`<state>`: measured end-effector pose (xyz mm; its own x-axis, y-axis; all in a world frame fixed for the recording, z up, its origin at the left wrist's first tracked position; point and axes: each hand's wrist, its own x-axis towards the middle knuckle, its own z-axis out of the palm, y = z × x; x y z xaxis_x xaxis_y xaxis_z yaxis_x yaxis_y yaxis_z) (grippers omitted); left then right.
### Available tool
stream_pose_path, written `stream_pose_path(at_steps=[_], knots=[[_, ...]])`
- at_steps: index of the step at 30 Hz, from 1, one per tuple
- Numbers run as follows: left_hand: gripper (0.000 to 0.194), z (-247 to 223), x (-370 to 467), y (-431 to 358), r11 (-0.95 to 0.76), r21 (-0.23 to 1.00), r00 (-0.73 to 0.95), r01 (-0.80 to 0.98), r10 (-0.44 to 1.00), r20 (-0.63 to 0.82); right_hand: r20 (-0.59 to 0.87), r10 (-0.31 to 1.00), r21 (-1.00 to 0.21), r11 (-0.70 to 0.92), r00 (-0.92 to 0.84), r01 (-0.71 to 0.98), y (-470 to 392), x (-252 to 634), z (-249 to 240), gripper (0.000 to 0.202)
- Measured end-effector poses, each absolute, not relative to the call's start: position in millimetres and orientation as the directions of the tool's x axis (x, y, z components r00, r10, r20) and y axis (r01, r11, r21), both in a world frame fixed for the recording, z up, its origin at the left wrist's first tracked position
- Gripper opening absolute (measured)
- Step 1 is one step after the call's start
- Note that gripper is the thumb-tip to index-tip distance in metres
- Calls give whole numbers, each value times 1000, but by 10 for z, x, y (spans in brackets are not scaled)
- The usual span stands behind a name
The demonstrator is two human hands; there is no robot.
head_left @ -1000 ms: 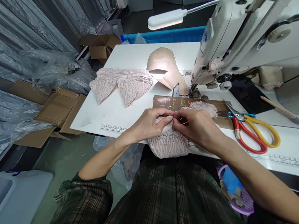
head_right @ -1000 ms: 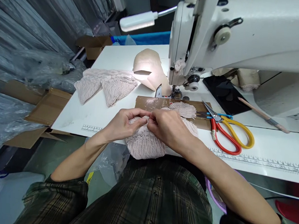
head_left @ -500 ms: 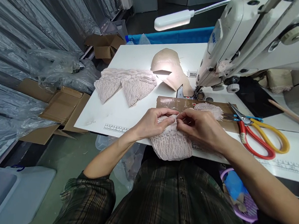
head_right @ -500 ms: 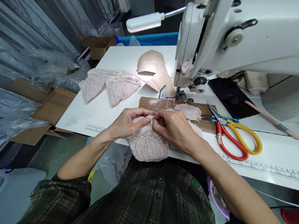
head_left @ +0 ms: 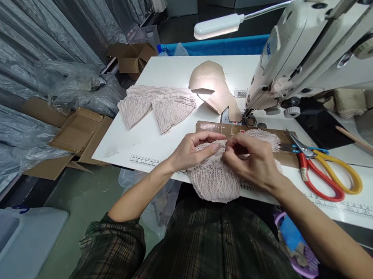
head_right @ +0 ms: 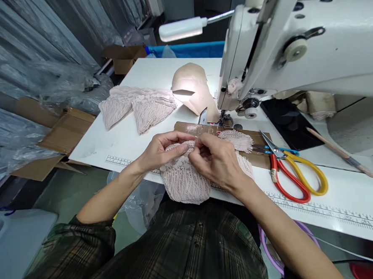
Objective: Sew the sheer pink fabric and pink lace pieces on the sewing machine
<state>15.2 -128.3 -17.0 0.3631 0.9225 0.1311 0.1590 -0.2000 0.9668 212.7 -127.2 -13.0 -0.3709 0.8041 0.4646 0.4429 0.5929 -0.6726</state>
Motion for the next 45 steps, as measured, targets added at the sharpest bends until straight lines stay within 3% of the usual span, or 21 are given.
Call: stream_pose_path(at_steps=[6,9,21,26,32,39,45], knots=[[35,-208,131,-1282,-139,976,303,165,949,84,185,948,-922,258,-259,287,-1210,2161,-208,5],[37,-220,119,-1291,-118,980,290,158,955,68,150,963,-964,192,-222,181,-1196,2164,-256,9],[38,-258,113,-1287,-129,981,286,144,955,83,422,829,-782,537,-366,315,-1246,2139,-198,5],[37,-223,114,-1296,-132,975,293,181,953,75,381,914,-874,405,-139,267,-1239,2135,-243,6],[38,-249,109,-1286,-136,978,295,159,952,84,451,807,-744,575,-381,339,-1255,2124,-230,2],[35,-211,116,-1292,-132,972,302,193,951,69,336,916,-886,386,-220,257,-1215,2139,-313,9],[38,-238,115,-1287,-139,977,311,163,947,83,421,822,-774,546,-384,321,-1253,2132,-219,2]])
